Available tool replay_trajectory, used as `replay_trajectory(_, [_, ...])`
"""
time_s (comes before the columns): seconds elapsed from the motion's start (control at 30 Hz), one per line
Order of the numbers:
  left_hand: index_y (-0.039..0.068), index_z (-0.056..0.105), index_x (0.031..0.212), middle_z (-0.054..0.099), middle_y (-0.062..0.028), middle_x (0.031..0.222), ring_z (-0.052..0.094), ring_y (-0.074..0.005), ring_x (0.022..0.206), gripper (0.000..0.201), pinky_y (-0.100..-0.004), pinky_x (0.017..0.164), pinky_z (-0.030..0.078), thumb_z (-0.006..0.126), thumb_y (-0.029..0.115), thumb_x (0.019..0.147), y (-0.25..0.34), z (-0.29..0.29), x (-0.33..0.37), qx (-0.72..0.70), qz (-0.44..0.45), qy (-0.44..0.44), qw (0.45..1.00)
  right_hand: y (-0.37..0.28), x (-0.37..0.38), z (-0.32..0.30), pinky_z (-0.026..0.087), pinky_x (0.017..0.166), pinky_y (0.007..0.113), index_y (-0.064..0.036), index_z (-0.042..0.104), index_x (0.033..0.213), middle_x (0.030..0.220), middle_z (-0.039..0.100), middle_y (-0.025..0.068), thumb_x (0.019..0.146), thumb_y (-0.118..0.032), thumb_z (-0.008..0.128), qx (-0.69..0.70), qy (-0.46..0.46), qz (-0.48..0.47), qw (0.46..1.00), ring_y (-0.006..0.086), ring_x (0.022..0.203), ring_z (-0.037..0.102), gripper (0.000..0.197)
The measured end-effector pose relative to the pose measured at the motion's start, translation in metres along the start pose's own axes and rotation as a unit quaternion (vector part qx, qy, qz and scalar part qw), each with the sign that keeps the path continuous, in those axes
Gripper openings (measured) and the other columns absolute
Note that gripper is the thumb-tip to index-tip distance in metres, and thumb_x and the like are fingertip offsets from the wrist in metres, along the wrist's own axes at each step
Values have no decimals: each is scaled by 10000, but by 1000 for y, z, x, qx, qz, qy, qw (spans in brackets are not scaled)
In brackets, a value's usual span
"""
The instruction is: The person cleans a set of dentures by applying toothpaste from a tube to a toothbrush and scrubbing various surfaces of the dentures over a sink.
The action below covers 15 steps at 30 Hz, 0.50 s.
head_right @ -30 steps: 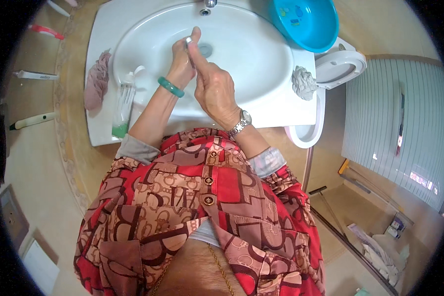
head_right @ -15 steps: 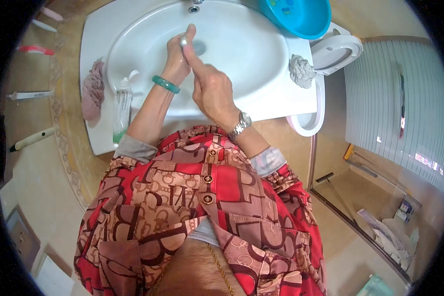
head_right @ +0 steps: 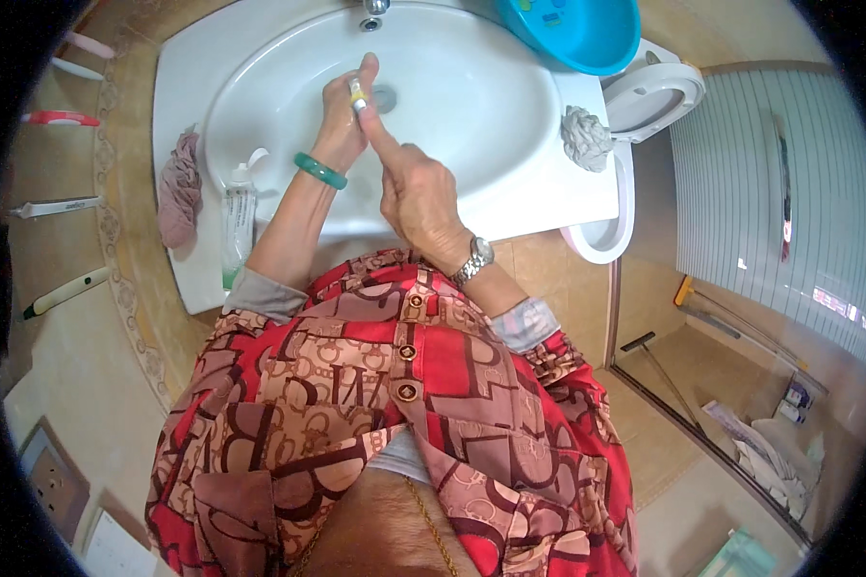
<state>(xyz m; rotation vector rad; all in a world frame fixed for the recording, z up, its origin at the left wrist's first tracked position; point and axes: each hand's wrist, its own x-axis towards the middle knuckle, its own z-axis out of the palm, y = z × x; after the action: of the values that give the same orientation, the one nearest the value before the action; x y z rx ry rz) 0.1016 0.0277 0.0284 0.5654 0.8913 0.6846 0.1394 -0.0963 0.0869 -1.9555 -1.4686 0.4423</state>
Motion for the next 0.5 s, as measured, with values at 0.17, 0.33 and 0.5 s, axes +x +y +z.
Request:
replay_trajectory(0.17, [167, 373, 578, 333, 67, 576, 327, -65, 508, 431, -265, 440, 247, 659, 353, 842, 3, -3, -7, 11, -27, -29, 999, -3, 11, -1, 463, 589, 284, -168, 440, 1348, 675, 539, 178, 760, 138, 486, 4, 13, 0, 1000, 238, 542, 509, 665])
replay_trajectory(0.33, [155, 392, 584, 370, 53, 566, 341, -69, 476, 416, -251, 422, 268, 661, 343, 841, 3, -2, -6, 16, 1, -35, 999, 2, 3, -1, 470, 597, 292, -172, 415, 1363, 686, 546, 184, 762, 132, 486, -15, 6, -13, 1000, 242, 550, 524, 677])
replay_trajectory(0.5, [145, 381, 541, 362, 42, 507, 312, -80, 386, 437, -256, 352, 224, 635, 295, 864, -2, -1, -3, 7, -14, -10, 1000, 1, 3, -1, 472, 594, 298, -178, 414, 1362, 693, 554, 189, 757, 133, 483, -23, 8, -10, 1000, 252, 551, 528, 684])
